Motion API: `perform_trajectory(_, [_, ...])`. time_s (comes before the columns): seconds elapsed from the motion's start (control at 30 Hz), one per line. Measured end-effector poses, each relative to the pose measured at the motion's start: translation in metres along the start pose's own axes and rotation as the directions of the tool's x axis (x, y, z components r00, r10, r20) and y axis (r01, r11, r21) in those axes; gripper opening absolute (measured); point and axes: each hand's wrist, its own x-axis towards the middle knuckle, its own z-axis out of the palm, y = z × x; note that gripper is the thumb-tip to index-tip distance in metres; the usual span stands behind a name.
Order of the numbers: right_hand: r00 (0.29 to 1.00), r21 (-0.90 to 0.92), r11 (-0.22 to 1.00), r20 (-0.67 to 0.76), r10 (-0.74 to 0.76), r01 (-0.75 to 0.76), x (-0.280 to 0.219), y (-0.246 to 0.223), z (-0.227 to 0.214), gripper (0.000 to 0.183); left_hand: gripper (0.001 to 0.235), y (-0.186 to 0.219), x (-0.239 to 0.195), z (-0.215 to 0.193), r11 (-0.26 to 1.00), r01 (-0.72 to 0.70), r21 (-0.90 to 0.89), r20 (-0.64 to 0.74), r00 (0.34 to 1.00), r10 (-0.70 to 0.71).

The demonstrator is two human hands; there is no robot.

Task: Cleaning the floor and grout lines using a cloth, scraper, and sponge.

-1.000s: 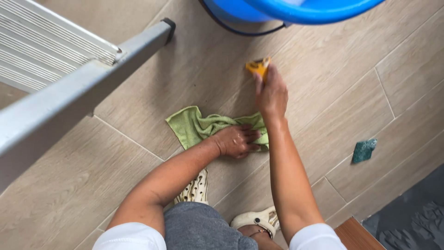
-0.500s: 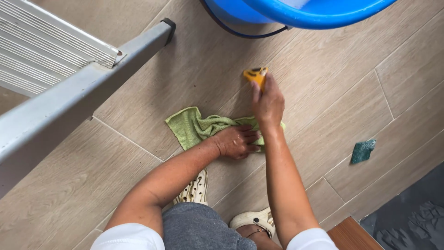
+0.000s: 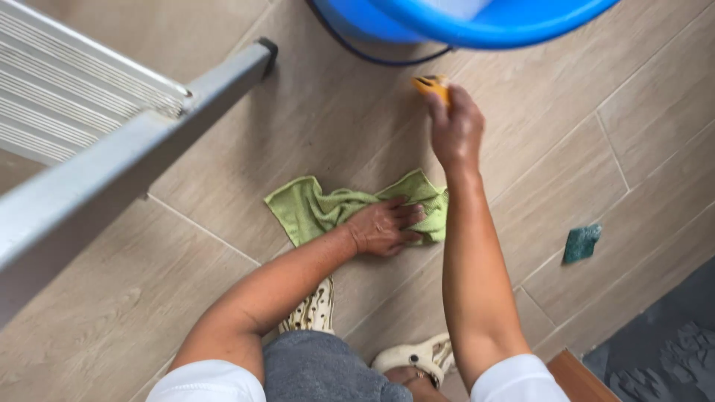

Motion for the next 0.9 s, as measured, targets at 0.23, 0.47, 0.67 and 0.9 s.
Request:
perform_trajectory(0.23, [0.911, 0.393, 0.898, -0.265, 0.316, -0.198, -0.064, 0.013, -0.085, 0.033, 0.05, -0.02, 0.106, 0.006, 0.97, 0.241, 0.027, 0.246, 0.939, -0.24])
perform_trajectory(0.47, [0.855, 0.485, 0.834, -0.283, 0.434, -0.263, -0.103, 0.018, -0.13, 0.037, 0.045, -0.118, 0.145, -0.039, 0.814, 0.573, 0.099, -0.273, 0.802, -0.531])
perform_trajectory(0.67, [0.812, 0.46, 0.815, -0.282, 0.511, -0.352, -0.127, 0.031, -0.131, 0.041, 0.054, -0.096, 0.026, -0.088, 0.61, 0.775, 0.167, -0.376, 0.622, -0.687])
perform_trajectory(0.9, [0.871, 0.445, 0.786, -0.025, 0.491, -0.43, -0.137, -0.017, -0.087, 0.055, 0.057, -0.006, -0.172, -0.074, 0.237, 0.968, 0.083, -0.389, 0.25, -0.887])
